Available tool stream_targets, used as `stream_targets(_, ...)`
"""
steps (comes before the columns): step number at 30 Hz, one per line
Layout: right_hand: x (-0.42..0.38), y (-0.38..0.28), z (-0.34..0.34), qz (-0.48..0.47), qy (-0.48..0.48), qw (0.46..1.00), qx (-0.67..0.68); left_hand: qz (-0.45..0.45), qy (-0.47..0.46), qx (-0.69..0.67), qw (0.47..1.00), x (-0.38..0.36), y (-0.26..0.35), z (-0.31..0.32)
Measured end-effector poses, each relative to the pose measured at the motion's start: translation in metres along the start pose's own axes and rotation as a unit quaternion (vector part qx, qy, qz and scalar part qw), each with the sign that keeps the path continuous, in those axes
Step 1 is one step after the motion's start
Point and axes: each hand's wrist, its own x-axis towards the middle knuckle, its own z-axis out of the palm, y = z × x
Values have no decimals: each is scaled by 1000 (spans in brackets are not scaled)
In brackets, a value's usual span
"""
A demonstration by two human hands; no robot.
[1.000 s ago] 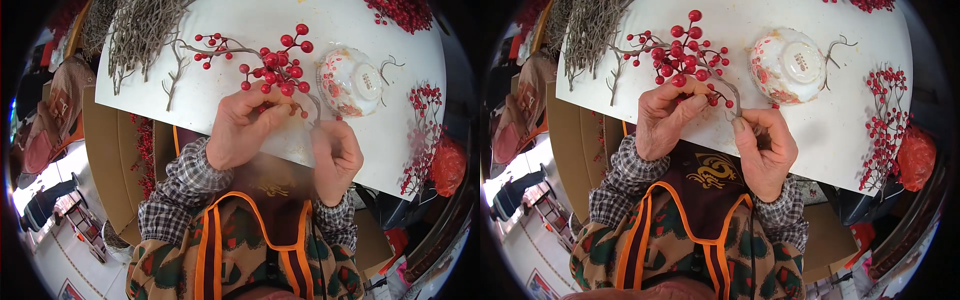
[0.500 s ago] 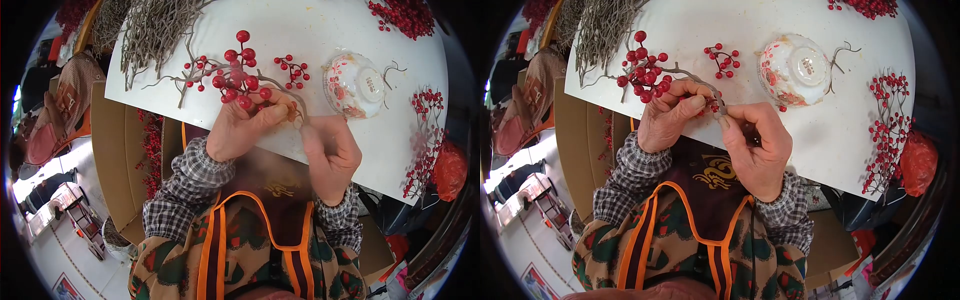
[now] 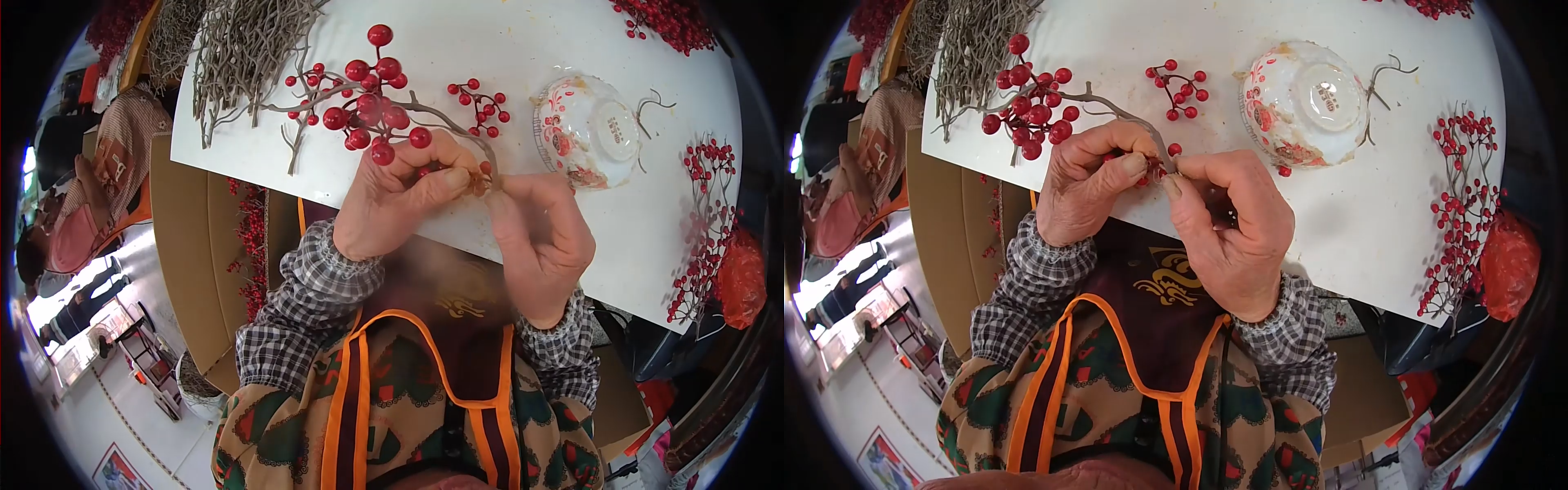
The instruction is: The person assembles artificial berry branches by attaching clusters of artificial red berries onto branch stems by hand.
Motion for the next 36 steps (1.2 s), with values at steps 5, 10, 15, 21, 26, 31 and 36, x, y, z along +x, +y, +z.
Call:
stream_targets(5,-2,3,1,-7,11,1000,16,18,-6,39,999,-2,-3,-2)
stream_targets(10,-1,1,-1,-27,6,1000,-6,45,20,88,995,-3,-7,2)
stream_targets(15,-1,0,-1,-19,10,999,-24,53,30,106,993,-2,-8,3)
stream_targets(21,-3,5,-4,-7,-1,1000,-3,90,17,172,981,-2,-9,3)
stream_targets(26,-5,4,-8,-1,-15,1000,-15,123,26,168,978,0,-14,5)
stream_targets(31,-5,2,-8,-4,-14,999,-29,97,51,181,977,-3,-9,11)
stream_targets(36,-6,2,-6,5,3,1000,-17,92,40,217,971,-2,-9,10)
